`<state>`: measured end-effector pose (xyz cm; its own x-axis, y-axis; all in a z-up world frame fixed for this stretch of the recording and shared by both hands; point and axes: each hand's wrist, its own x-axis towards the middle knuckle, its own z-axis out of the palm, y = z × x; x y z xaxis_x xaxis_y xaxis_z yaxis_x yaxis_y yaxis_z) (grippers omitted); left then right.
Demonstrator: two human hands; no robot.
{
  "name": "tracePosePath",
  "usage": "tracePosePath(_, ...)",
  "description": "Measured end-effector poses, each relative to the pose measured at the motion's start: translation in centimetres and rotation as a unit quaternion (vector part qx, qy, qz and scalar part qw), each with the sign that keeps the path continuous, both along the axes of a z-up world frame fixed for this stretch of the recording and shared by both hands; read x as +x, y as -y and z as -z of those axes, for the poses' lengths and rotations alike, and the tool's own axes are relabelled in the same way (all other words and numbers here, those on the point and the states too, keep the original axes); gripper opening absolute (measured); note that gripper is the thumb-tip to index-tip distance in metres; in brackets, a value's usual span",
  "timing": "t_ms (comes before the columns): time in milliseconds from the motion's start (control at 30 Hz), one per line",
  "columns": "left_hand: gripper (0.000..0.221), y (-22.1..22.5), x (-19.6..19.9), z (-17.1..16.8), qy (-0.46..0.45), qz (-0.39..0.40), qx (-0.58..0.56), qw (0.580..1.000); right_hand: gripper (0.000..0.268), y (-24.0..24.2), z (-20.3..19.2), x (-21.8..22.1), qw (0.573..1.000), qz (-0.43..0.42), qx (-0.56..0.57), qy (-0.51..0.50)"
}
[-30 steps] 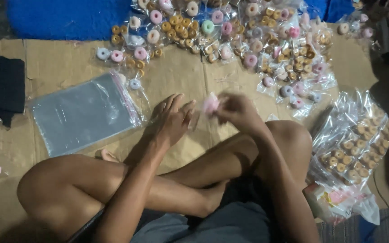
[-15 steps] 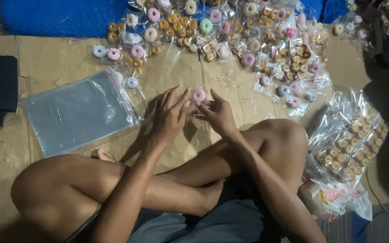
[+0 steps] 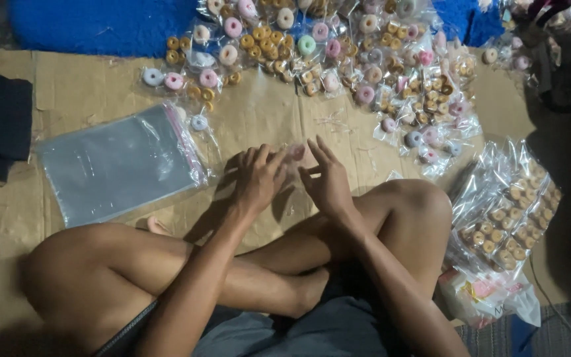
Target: The person picks up small colorful ring-shaped objects and places them into plastic bags by hand while sitting on the floor.
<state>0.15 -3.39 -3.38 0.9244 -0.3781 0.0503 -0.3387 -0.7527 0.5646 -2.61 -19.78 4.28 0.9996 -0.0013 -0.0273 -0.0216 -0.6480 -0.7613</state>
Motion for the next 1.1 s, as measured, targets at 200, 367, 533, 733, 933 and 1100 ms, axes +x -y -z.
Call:
tracePosePath(200,0.022,-0.6,0.5,0.8,0.098,-0.055,-0.090,0.990,0.028,-2.4,-0.1,-2.7,0.895,-0.096,-0.346,0.265)
tracePosePath(367,0.022,-0.8,-0.3,-3.4,0.071,-0.051,-0.154,0.984,0.036,-3.5,-0.4,-2.5,0.874,-0.206,-0.371,0.239)
tracePosePath(533,0.021,-0.9,-0.6,-4.1,0.089,-0.047,-0.128,0.987,0.061,-2.6,3.6,-2.5,0.889,-0.213,-0.398,0.077)
tracePosePath(733,0.026,-0.5,-1.1,-3.7,0.061,-0.015,-0.163,0.985,0.060,-1.6,6.7,0.2,0.894,-0.201,-0.389,0.093)
tracePosePath(933,0.027,-0.5,-0.6,-3.1,0.133,-0.030,-0.154,0.979,0.048,-1.2,8.8,3.6,0.844,-0.191,-0.416,0.281)
tracePosePath(1100,0.026,-1.6,-0.6,-5.8,0.191,-0.087,-0.068,0.975,0.086,-2.4,6.5,3.1,0.940,-0.098,-0.325,0.040)
